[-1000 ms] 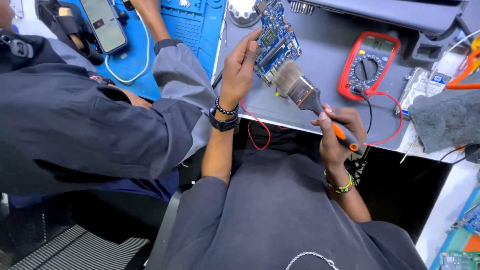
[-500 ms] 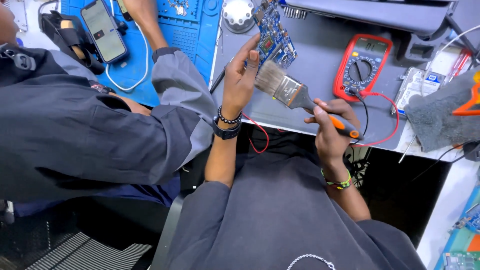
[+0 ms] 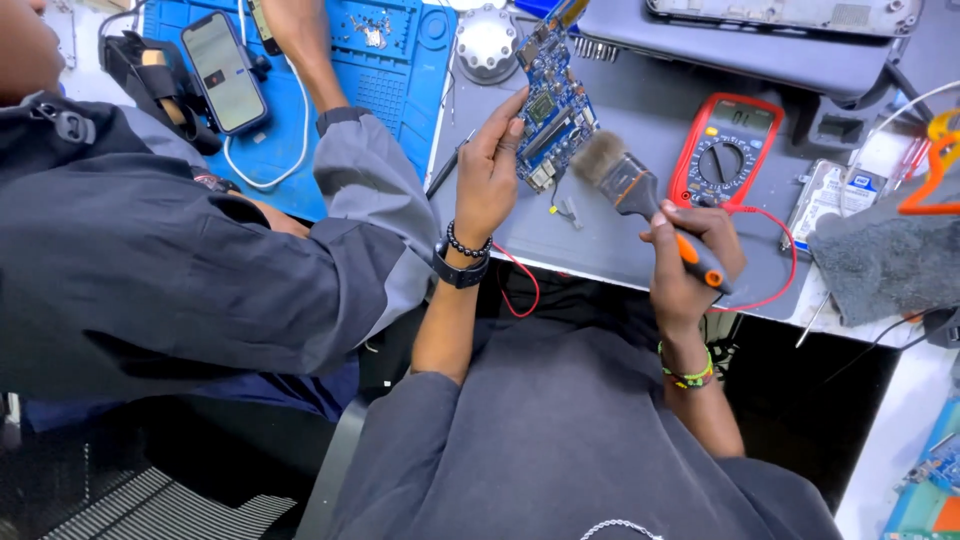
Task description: Cleaning a laptop motherboard using a brush to remove dust and debris
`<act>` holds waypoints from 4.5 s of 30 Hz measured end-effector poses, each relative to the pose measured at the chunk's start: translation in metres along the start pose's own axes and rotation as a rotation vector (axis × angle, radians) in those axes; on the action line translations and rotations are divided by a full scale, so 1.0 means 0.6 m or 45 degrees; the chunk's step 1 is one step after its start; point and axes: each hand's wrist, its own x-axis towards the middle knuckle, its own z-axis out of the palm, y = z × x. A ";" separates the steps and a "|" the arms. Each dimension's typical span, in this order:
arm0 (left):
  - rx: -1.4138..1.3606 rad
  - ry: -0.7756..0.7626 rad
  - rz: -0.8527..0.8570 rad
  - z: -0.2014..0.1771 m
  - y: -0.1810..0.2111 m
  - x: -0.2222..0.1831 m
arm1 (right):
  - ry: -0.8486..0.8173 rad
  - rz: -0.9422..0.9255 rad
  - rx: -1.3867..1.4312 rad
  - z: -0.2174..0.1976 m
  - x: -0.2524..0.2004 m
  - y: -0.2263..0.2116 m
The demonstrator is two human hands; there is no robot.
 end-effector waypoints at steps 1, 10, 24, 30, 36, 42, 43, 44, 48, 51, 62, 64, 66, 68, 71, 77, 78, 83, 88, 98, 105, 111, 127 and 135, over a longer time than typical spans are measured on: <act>0.004 0.009 -0.002 0.003 -0.001 0.004 | -0.007 -0.003 0.007 -0.003 0.005 0.000; 0.035 0.008 0.029 0.006 0.001 0.000 | 0.027 -0.086 -0.064 -0.005 0.008 -0.005; 0.056 0.054 0.032 0.009 -0.009 0.007 | -0.035 -0.122 -0.008 0.011 0.019 -0.011; -0.123 0.055 0.136 0.007 0.020 0.007 | -0.014 -0.279 0.220 -0.001 0.031 0.004; -0.158 0.053 0.141 0.008 -0.001 0.005 | -0.004 -0.285 0.192 -0.013 0.058 0.004; -0.399 0.007 0.138 0.006 0.035 0.004 | -0.002 -0.167 0.489 -0.020 0.057 0.002; -0.397 0.005 0.141 0.005 0.031 0.002 | 0.002 -0.168 0.490 -0.014 0.062 0.002; -0.505 -0.041 0.106 0.005 0.027 0.003 | -0.029 -0.210 0.487 -0.007 0.069 0.001; -0.647 -0.021 0.045 0.019 -0.017 -0.001 | 0.027 -0.474 0.213 -0.001 0.096 -0.003; -0.558 0.015 0.021 0.029 -0.025 0.000 | 0.059 -0.354 0.355 -0.025 0.085 0.013; -0.481 0.031 0.012 0.033 -0.017 0.004 | -0.057 -0.453 0.369 -0.014 0.082 0.005; -0.452 0.021 0.036 0.034 -0.022 0.000 | -0.120 -0.452 0.405 -0.012 0.081 0.014; -0.457 0.029 0.054 0.029 -0.025 0.002 | 0.081 -0.738 0.192 -0.003 0.093 0.025; -0.456 0.034 0.061 0.031 -0.026 0.001 | 0.031 -0.631 0.286 -0.021 0.077 0.026; -0.450 0.039 0.060 0.031 -0.023 -0.003 | -0.095 -0.530 0.387 -0.023 0.070 0.020; -0.484 0.018 0.075 0.031 -0.011 0.000 | -0.115 -0.532 0.404 -0.029 0.081 0.026; -0.487 -0.002 0.068 0.031 -0.012 -0.007 | -0.197 -0.395 0.519 -0.036 0.069 0.029; -0.496 -0.001 0.085 0.035 -0.013 -0.008 | -0.032 -0.650 0.250 -0.026 0.093 0.026; -0.581 -0.014 0.075 0.039 -0.009 -0.023 | -0.012 -0.479 0.390 -0.041 0.065 0.040; -0.515 0.148 -0.073 0.068 -0.038 -0.053 | 0.077 -0.462 0.323 -0.040 0.060 0.049; -0.919 0.156 -0.273 0.042 -0.006 -0.061 | 0.123 -0.076 0.354 -0.061 0.032 0.005; -0.984 -0.100 -0.578 0.038 -0.040 -0.091 | 0.270 0.177 0.526 -0.070 0.025 0.017; -0.801 -0.144 -0.599 0.024 0.005 -0.165 | -0.118 0.365 0.744 -0.046 0.015 0.009; -0.406 -0.272 -0.558 0.026 0.001 -0.174 | -0.026 0.045 0.694 -0.024 0.051 -0.014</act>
